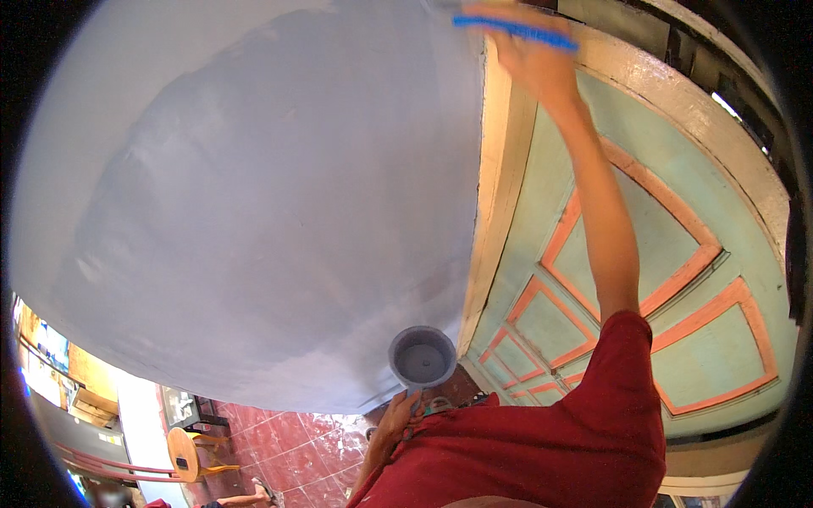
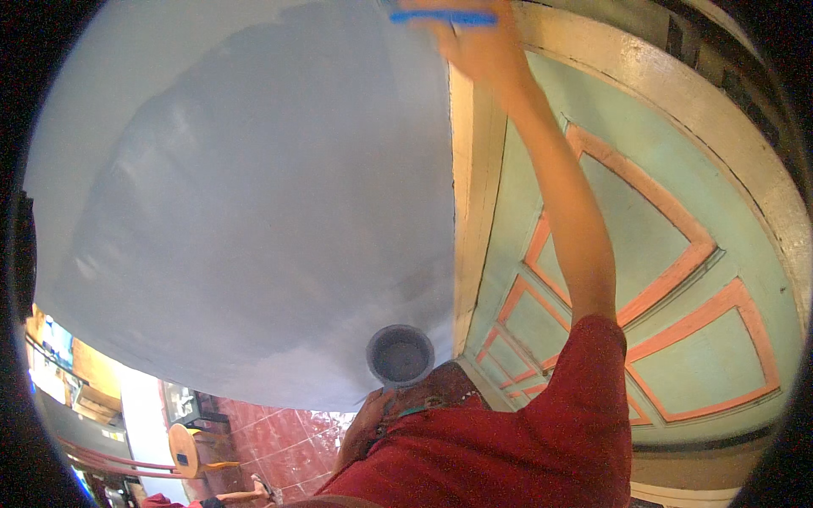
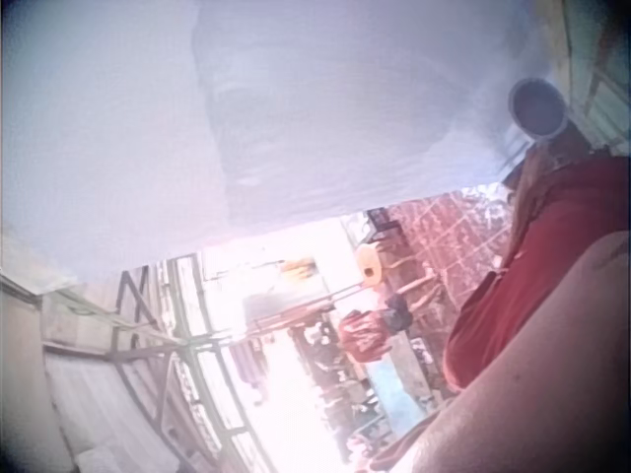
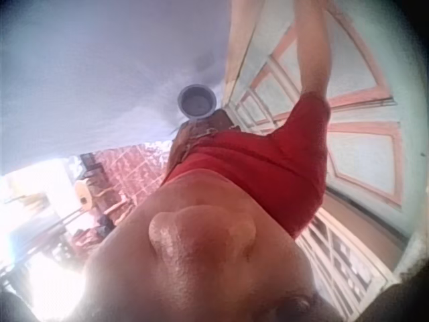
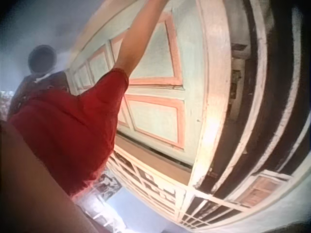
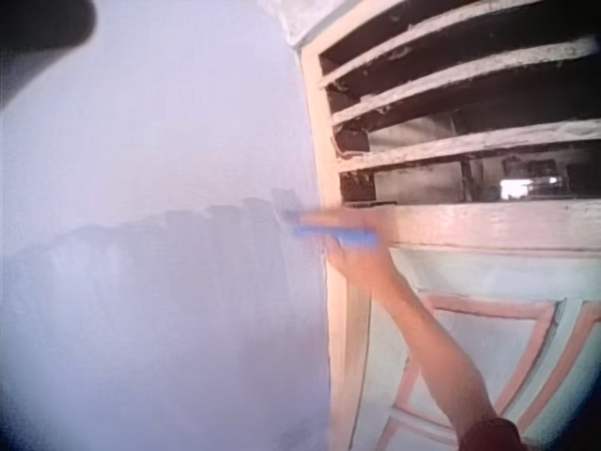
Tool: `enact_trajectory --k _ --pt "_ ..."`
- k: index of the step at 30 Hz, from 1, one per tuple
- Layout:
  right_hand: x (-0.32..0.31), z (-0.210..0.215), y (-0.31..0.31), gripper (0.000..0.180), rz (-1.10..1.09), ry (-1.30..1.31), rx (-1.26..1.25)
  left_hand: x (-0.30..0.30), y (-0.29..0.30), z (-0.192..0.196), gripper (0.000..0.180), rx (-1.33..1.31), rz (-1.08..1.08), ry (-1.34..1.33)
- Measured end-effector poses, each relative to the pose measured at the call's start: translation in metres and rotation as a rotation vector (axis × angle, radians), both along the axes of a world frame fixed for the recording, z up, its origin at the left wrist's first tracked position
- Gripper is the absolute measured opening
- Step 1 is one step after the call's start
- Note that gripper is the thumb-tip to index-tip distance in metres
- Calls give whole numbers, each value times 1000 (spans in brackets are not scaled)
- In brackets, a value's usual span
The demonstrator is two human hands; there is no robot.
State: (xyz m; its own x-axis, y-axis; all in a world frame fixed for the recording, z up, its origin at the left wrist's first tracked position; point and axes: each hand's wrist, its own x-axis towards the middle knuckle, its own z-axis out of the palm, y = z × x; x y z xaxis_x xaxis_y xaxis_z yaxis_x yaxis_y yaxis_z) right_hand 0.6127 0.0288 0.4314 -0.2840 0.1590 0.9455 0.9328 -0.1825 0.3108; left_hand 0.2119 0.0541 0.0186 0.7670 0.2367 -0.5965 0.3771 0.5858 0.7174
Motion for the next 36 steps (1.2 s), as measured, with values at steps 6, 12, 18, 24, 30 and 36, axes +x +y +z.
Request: enact_trajectory --k 6,12,18,24,30,36 --pt "1 -115 -25 19 157 427 -328 -7 -2 -4 20 -25 2 -14" --pt "-5 -43 -20 21 -92 463 -210 -5 -8 -4 23 36 62 75" --pt "-24 32 4 14 234 161 115 -6 -9 -3 25 75 48 85" --pt "-15 -65 -2 10 -16 282 -40 -17 -9 -16 24 27 8 5" --pt "-31 -64 -13 5 -280 565 -273 -21 -15 -7 22 270 72 -16" --pt "-28 29 8 13 -162 306 157 -20 -4 -2 21 -23 98 51"
